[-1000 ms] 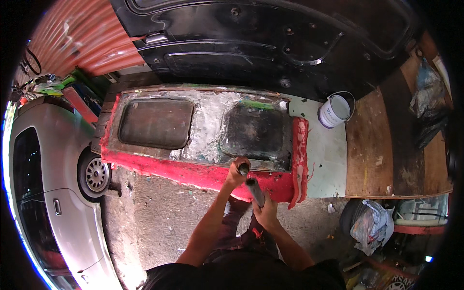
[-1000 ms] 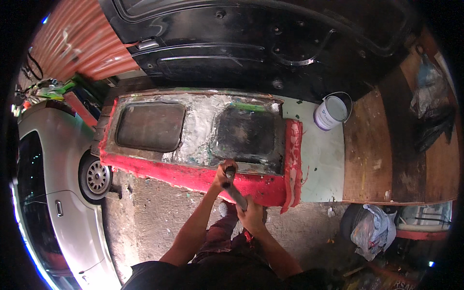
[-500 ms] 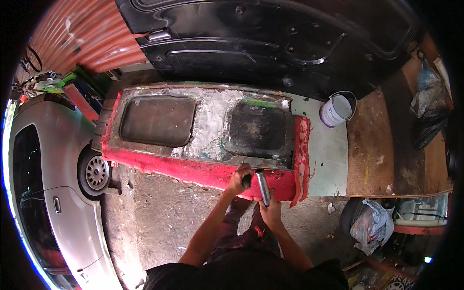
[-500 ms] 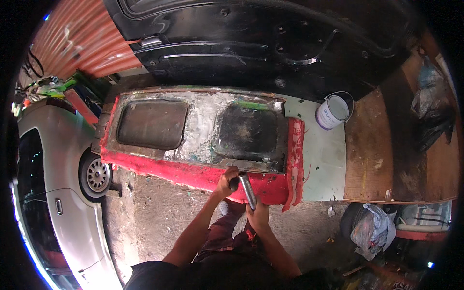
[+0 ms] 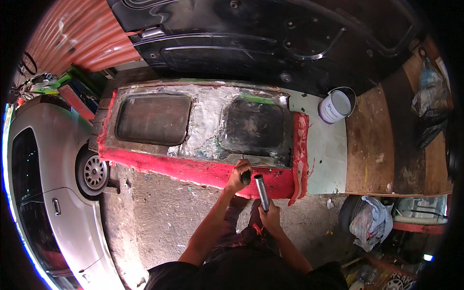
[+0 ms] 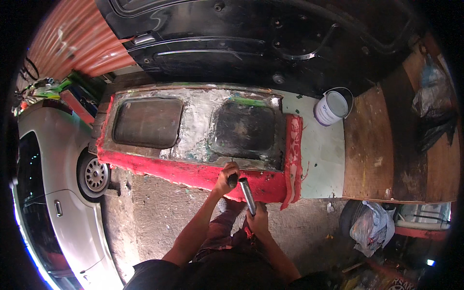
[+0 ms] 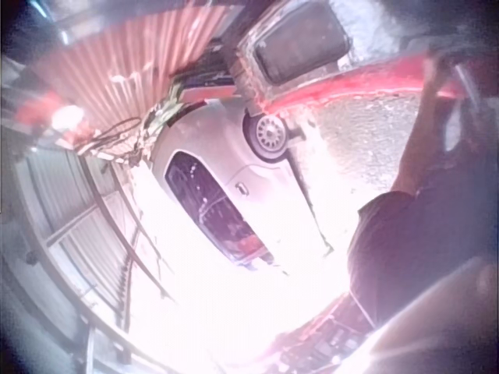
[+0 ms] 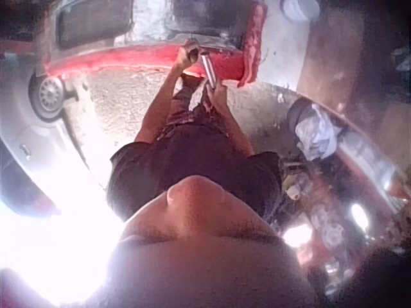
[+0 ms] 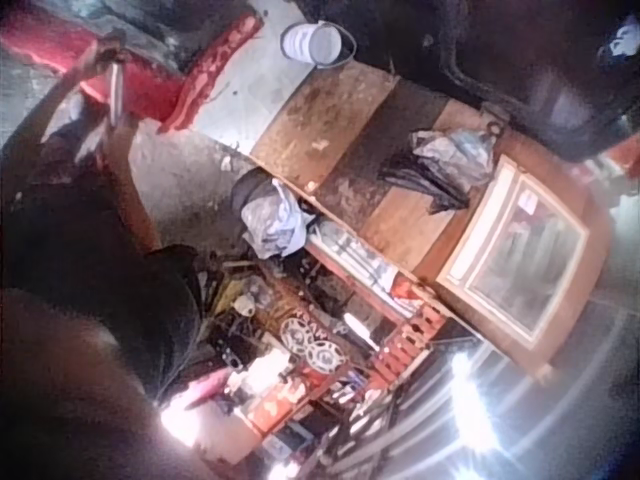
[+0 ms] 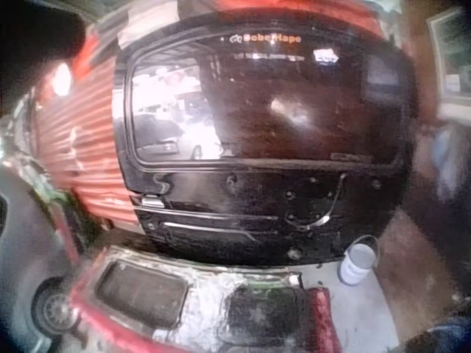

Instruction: The person repeatedly strikes a metal panel with a hammer and a cylindrical tool, working on the surface to flatten or shape it. The panel is positioned on a red workbench in a cluttered workshop.

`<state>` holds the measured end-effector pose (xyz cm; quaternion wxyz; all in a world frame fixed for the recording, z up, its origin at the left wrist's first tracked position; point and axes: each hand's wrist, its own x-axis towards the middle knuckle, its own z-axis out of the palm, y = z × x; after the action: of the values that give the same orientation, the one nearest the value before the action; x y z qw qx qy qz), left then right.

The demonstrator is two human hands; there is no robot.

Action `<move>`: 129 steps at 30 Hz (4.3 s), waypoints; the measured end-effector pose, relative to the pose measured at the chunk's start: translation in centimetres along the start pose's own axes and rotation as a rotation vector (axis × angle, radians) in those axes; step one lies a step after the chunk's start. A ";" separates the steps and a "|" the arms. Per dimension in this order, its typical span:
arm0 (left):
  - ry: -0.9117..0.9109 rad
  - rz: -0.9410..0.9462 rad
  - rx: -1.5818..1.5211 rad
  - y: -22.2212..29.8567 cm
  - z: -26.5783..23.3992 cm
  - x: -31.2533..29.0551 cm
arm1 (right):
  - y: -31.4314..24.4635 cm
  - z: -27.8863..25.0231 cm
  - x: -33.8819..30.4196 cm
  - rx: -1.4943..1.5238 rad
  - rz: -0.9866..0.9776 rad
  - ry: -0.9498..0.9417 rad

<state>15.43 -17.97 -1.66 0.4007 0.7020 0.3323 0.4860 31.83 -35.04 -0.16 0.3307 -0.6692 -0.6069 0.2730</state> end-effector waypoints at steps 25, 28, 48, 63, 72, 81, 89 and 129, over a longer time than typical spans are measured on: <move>0.059 -0.190 0.063 -2.4 -0.7 2.8 | -0.3 -0.5 5.7 -0.202 0.002 -0.030; 0.022 -0.135 0.097 -2.4 -1.2 1.8 | -0.4 -0.5 4.9 -0.040 0.078 0.020; 0.004 -0.042 -0.090 -0.2 1.2 0.3 | 0.7 -0.9 0.0 0.041 0.211 -0.070; 0.074 -0.329 -0.115 -0.6 1.3 3.1 | -6.6 -3.3 4.3 0.089 -0.198 0.107; 0.187 -0.222 -0.106 -0.6 2.4 2.5 | -5.1 -2.3 6.0 -0.082 0.071 0.103; 0.016 -0.257 0.042 -0.4 2.5 3.2 | -8.0 -2.8 5.8 -0.061 -0.191 0.219; 0.023 -0.116 0.180 -1.7 3.3 1.6 | -0.5 -0.2 2.9 -0.046 0.059 0.148; -0.033 -0.087 -0.010 -1.0 1.1 -1.4 | 2.5 -2.6 -1.4 -0.011 0.209 0.120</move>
<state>15.94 -18.95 -3.35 0.4305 0.6928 0.3534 0.4580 35.24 -36.80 -0.52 0.3326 -0.7457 -0.5143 0.2622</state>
